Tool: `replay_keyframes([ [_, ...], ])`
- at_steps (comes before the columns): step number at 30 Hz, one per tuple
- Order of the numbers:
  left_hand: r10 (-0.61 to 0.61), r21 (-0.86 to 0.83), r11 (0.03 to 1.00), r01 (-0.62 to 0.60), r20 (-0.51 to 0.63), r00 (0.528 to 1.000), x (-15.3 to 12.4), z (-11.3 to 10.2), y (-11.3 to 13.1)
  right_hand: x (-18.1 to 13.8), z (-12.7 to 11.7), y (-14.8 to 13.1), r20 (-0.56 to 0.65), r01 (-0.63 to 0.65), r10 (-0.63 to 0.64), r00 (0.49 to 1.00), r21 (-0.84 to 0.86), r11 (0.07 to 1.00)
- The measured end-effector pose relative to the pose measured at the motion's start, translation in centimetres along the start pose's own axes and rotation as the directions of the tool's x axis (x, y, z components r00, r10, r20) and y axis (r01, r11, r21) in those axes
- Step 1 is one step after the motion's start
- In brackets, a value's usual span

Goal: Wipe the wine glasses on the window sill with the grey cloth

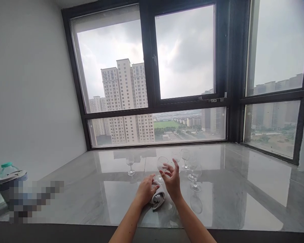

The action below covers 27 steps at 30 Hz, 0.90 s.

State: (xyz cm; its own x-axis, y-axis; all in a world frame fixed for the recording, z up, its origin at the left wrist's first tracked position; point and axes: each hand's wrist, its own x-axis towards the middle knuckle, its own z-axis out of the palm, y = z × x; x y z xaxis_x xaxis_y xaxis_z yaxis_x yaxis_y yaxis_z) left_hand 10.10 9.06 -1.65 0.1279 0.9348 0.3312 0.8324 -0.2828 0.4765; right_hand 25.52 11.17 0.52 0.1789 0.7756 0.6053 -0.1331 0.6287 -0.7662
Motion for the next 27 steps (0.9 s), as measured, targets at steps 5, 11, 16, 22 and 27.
replay_keyframes([
  [5, 0.016, -0.005, 1.0, -0.017, -0.019, 1.0, -0.2, -0.3, 0.5, 0.7, -0.8, 0.9, -0.143, -0.064, 0.02, 0.99, -0.313, 0.948],
  [11, 0.024, 0.042, 0.999, -0.023, -0.007, 1.0, -0.5, -0.9, 1.2, 1.1, -1.2, 2.1, -0.19, -0.125, 0.033, 0.981, -0.495, 0.86],
  [16, 0.028, 0.049, 0.998, -0.027, -0.014, 1.0, -0.5, -0.8, 1.0, 1.1, -1.2, 2.2, -0.189, -0.105, -0.013, 0.982, -0.599, 0.794],
  [22, 0.026, 0.052, 0.998, -0.025, -0.023, 0.999, -0.4, -0.7, 0.9, 1.2, -1.3, 2.3, -0.198, -0.052, -0.107, 0.974, -0.661, 0.749],
  [27, 0.021, 0.053, 0.998, -0.019, -0.029, 0.999, -0.4, -0.8, 0.9, 1.0, -0.9, 1.5, -0.189, 0.066, -0.271, 0.944, -0.696, 0.715],
])
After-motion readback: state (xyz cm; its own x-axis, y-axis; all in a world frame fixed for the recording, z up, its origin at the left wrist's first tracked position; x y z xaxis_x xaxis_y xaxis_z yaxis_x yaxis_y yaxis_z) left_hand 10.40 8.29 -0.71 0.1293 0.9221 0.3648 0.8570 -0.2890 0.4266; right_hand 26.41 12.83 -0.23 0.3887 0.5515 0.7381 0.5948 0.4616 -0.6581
